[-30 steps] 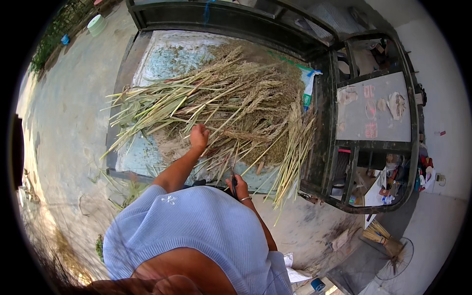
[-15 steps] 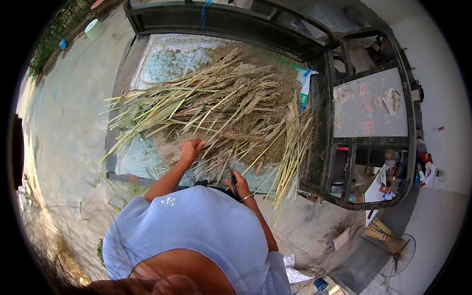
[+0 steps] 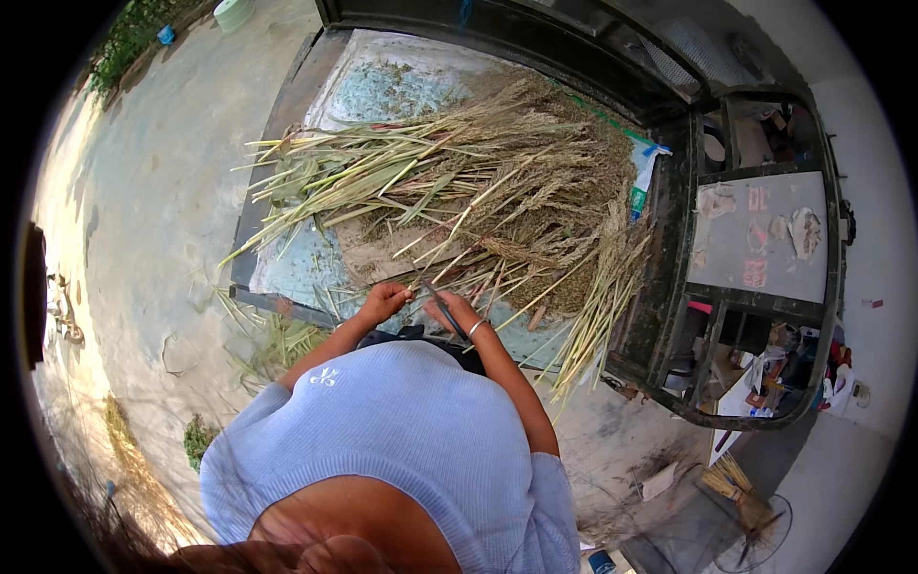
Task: The person uses shears to trim the leafy tops off a bundle of long plant stalks. They repeatedly pick up individual stalks, cut the ends, and place the trimmed pieces onto a metal table. The person also gathers and repositions the bundle of stalks during the process.
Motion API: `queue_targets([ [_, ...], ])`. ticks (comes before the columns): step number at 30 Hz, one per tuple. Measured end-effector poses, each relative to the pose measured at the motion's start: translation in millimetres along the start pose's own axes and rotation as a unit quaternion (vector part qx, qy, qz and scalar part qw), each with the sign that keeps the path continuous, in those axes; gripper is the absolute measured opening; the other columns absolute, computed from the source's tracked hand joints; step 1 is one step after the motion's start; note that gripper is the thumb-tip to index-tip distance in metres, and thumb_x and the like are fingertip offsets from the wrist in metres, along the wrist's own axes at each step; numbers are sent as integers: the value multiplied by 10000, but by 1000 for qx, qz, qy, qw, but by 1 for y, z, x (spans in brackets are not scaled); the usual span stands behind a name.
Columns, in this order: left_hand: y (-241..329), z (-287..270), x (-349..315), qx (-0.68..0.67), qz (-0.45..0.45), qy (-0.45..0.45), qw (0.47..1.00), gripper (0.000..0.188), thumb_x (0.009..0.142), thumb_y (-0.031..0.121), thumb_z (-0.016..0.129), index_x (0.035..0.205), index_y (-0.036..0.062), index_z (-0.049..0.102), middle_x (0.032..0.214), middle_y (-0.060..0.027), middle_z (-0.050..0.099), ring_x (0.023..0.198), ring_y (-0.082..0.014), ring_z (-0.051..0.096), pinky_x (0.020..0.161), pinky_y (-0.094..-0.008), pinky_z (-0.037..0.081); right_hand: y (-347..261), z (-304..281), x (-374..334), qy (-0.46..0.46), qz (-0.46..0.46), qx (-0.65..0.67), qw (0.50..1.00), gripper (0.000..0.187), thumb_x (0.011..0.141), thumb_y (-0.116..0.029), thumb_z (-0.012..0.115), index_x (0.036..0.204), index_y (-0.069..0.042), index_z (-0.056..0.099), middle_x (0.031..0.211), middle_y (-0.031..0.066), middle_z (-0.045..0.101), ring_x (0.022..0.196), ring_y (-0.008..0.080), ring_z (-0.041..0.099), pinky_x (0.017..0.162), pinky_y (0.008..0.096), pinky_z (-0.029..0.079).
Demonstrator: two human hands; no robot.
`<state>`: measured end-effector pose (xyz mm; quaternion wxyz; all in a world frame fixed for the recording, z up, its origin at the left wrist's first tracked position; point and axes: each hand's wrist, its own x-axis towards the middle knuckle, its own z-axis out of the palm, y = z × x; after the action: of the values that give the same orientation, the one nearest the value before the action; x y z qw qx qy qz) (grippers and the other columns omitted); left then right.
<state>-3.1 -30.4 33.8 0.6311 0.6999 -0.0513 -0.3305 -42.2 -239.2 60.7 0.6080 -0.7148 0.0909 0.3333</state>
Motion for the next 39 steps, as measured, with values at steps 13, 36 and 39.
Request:
queue_targets([
  [13,-43,-98,-34,541,-222,-164,795,375,671,354,688,891,52,656,982,-156,619,879,-313,601,741,-382,481,44,-7,-37,61,-5,-290,955,356,732,-407,658,750,-58,593,672,137,576,645,293,570,599,350,438],
  [36,-13,32,85,227,131,110,959,245,798,295,572,800,52,602,668,-175,578,646,-357,563,571,-422,429,87,1,-103,341,0,130,931,294,812,-217,632,996,-3,548,622,17,573,530,71,524,482,205,426],
  [39,-11,55,81,-6,79,10,997,259,797,281,573,820,25,606,777,-185,605,716,-347,580,625,-413,451,88,0,-98,360,26,172,917,280,813,-200,631,999,-8,550,622,20,569,514,69,518,468,206,420],
])
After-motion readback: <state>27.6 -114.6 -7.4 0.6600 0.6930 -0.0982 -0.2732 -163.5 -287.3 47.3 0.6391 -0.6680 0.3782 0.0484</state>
